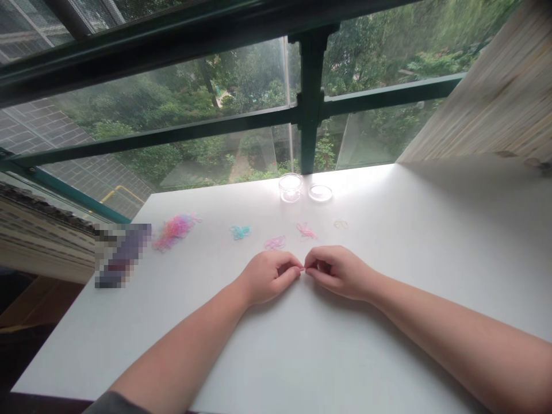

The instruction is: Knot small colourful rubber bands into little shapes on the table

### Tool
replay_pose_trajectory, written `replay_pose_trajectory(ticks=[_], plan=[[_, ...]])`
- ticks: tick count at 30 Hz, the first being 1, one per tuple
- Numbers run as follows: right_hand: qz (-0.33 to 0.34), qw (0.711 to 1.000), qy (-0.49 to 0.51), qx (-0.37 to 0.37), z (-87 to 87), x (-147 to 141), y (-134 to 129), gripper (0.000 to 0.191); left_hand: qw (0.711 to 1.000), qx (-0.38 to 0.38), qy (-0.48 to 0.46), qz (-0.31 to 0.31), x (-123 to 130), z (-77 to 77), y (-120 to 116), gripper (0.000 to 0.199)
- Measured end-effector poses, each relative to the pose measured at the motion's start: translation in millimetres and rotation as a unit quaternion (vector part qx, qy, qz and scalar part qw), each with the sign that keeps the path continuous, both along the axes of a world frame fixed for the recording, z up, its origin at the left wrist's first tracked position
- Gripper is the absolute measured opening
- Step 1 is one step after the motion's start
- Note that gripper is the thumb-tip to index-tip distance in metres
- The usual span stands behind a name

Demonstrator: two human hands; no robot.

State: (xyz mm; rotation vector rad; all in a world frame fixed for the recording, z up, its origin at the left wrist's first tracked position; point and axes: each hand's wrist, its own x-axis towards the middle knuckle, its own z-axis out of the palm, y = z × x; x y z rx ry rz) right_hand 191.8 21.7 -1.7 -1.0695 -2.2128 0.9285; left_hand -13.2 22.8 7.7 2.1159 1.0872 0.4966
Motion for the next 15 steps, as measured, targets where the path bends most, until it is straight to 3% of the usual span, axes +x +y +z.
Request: replay_pose_trajectory(ticks=[15], plan=[[0.005,1.0,-0.012,0.002,-0.1,-0.2,-0.8,0.004,1.0,-0.005,0.012,0.007,0.0,0.8,-1.0,0.013]])
